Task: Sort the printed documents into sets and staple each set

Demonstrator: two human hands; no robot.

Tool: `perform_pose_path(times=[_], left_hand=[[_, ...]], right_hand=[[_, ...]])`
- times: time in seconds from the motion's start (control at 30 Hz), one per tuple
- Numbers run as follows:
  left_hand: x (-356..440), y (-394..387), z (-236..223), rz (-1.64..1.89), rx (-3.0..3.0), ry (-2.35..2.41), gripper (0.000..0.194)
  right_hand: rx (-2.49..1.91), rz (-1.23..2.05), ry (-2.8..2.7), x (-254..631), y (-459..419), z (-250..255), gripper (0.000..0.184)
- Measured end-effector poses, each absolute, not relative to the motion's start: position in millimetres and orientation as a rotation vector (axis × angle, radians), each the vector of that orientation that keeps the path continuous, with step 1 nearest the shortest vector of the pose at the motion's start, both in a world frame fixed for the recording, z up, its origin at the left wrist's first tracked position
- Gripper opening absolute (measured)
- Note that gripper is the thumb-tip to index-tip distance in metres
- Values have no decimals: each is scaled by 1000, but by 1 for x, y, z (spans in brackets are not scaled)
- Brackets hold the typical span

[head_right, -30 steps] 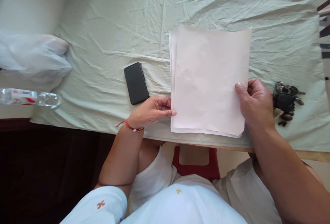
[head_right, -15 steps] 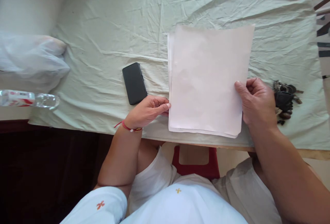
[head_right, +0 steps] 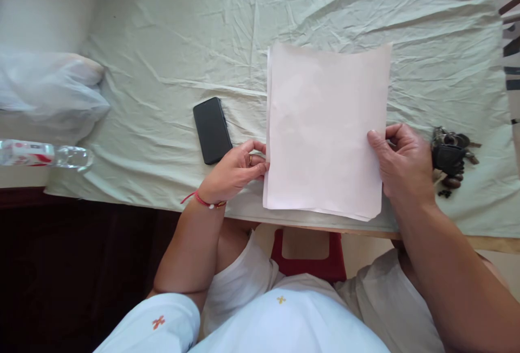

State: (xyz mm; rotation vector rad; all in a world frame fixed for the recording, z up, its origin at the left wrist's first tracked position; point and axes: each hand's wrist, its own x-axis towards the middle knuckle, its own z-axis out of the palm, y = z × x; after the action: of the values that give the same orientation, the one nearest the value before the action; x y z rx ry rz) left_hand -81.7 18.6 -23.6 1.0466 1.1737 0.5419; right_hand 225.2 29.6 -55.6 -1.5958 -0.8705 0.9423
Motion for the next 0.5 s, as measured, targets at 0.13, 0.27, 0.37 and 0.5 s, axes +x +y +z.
perform_pose_path(times=[0.13, 0.27, 0.37, 0.5], left_hand=[[-81, 20, -28, 518, 1104, 1167, 33], [-80, 21, -29, 512, 1084, 1181, 35], [-80, 21, -29, 498, 1075, 1183, 34], [-79, 21, -29, 492, 1104, 1203, 29]], right_hand=[[-1562, 979, -852, 224, 28, -56, 40], [-1563, 990, -835, 223, 28, -55, 44], [-1590, 992, -844, 223, 27, -56, 41], [-1623, 948, -931, 227, 24, -58, 37]])
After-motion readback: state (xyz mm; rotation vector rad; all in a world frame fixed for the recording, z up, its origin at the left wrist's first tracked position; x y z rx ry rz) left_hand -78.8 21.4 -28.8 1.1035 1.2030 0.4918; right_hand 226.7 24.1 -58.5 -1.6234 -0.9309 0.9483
